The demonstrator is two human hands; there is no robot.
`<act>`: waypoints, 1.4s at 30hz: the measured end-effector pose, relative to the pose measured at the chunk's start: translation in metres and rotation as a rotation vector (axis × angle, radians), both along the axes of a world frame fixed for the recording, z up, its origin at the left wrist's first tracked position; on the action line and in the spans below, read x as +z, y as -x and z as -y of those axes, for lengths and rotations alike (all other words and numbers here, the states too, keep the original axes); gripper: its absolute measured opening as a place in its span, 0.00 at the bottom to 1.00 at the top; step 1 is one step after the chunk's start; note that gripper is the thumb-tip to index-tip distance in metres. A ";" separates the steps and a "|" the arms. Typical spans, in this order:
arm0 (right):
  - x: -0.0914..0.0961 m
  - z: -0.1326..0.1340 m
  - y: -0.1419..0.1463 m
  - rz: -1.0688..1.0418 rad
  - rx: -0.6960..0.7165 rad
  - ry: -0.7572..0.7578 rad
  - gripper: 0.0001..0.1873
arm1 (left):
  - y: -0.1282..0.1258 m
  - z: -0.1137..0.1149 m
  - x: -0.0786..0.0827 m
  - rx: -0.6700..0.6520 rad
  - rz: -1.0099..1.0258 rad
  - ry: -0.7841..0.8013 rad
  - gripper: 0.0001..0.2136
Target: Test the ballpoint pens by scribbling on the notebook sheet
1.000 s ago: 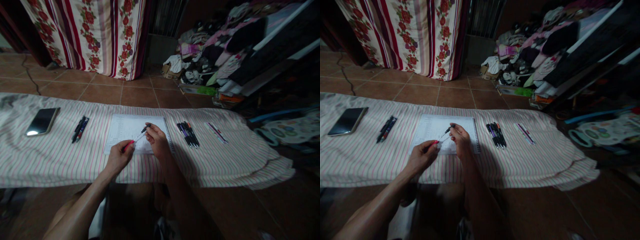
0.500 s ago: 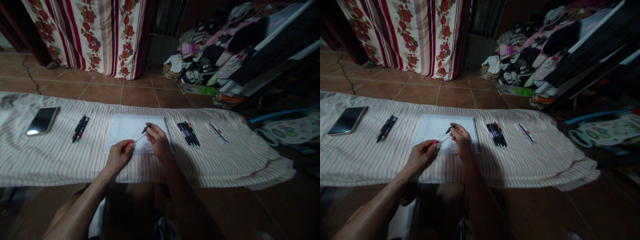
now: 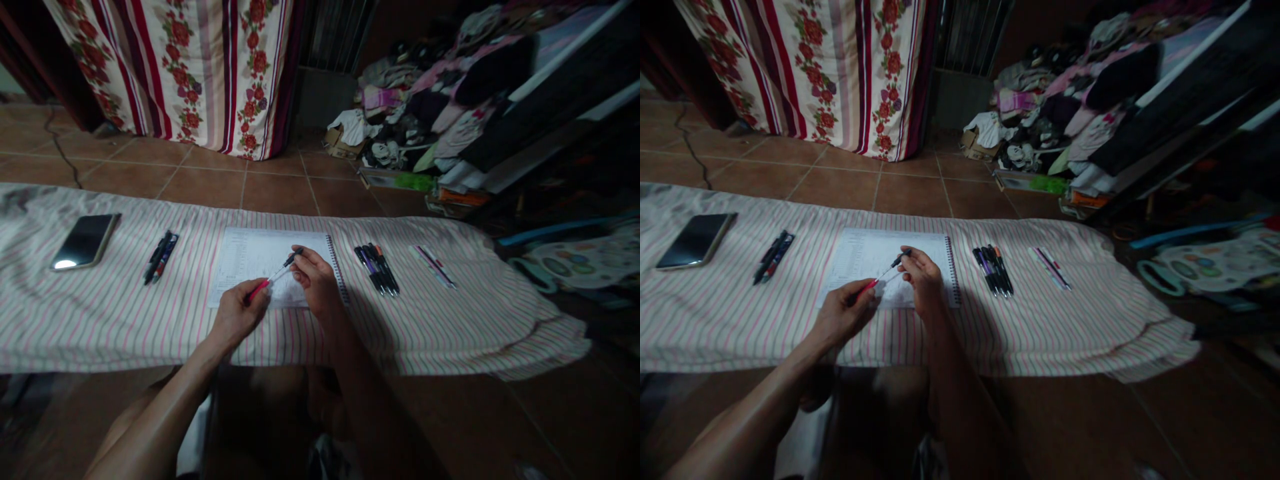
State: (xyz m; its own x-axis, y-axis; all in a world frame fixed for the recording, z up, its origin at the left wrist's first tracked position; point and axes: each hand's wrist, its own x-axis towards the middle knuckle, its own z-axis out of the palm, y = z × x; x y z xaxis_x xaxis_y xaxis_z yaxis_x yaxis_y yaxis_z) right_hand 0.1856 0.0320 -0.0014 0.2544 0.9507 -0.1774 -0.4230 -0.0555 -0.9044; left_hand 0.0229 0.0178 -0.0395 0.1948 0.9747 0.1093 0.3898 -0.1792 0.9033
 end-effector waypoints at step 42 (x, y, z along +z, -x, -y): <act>-0.011 0.004 0.017 0.233 0.171 -0.062 0.16 | 0.000 0.000 0.008 -0.012 0.023 -0.038 0.13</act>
